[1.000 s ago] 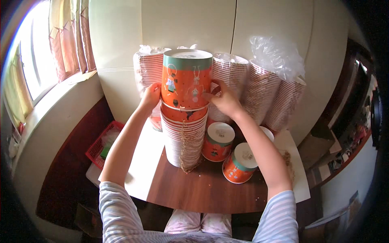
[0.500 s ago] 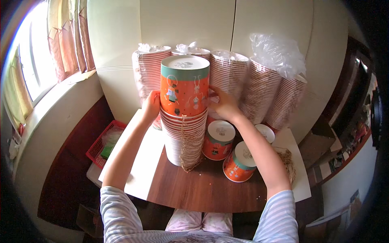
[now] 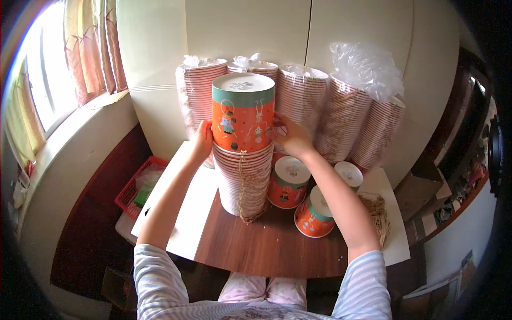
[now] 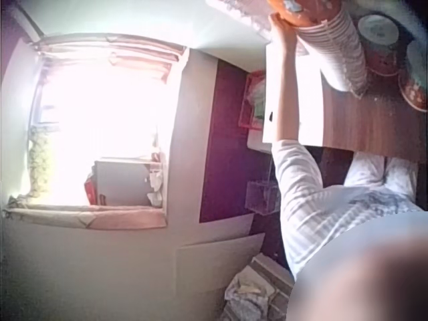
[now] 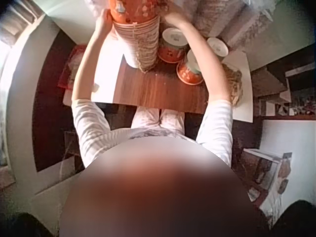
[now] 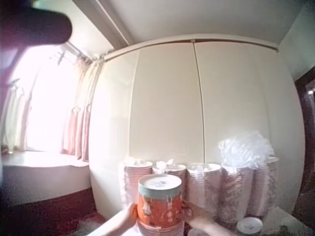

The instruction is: Threading string handles through pre-punched holes in decorative paper bowls and stacking them.

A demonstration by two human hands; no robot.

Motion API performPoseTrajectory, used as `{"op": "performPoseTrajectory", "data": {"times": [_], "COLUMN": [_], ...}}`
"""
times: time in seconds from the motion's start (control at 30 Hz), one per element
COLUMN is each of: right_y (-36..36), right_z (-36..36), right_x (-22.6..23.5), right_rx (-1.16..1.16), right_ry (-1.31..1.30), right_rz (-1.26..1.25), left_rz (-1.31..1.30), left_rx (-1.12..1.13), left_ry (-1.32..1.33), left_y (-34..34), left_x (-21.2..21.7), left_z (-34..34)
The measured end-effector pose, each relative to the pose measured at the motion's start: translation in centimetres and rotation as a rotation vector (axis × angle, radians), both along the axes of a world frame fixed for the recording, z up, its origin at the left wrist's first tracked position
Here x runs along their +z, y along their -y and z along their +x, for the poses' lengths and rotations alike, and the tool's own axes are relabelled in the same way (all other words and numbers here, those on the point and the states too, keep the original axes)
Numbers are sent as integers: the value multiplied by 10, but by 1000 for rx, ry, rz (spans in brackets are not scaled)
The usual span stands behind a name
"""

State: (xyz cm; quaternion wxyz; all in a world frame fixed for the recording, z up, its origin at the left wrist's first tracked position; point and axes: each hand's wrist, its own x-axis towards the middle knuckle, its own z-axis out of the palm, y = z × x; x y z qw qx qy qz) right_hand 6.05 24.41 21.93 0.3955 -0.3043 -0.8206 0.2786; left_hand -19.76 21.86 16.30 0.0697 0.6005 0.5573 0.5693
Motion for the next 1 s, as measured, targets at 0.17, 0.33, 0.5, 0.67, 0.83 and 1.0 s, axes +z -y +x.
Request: {"op": "performPoseTrajectory", "data": {"times": [0.17,0.33,0.5,0.67,0.83,1.0], "right_y": [6,48,101,113,116,120], "right_z": [7,62,135,159,138,156], "right_x": [-20,-82,-142,-188,-187,-200], "right_rx": [-185,-305,-548,-674,-780,-707], "right_ry": [70,303,582,525,300,208], "right_rz": [115,273,432,438,510,452], "left_rz": [128,-15,-373,-323,-256,-212], "left_rx": [5,-224,-134,-124,-42,67], "left_ry": [42,197,-52,-207,-258,-530], "left_y": [-2,56,167,220,228,231], "left_x": [-24,-110,-169,-196,-215,-229], "left_z": [-7,-10,63,109,129,142]}}
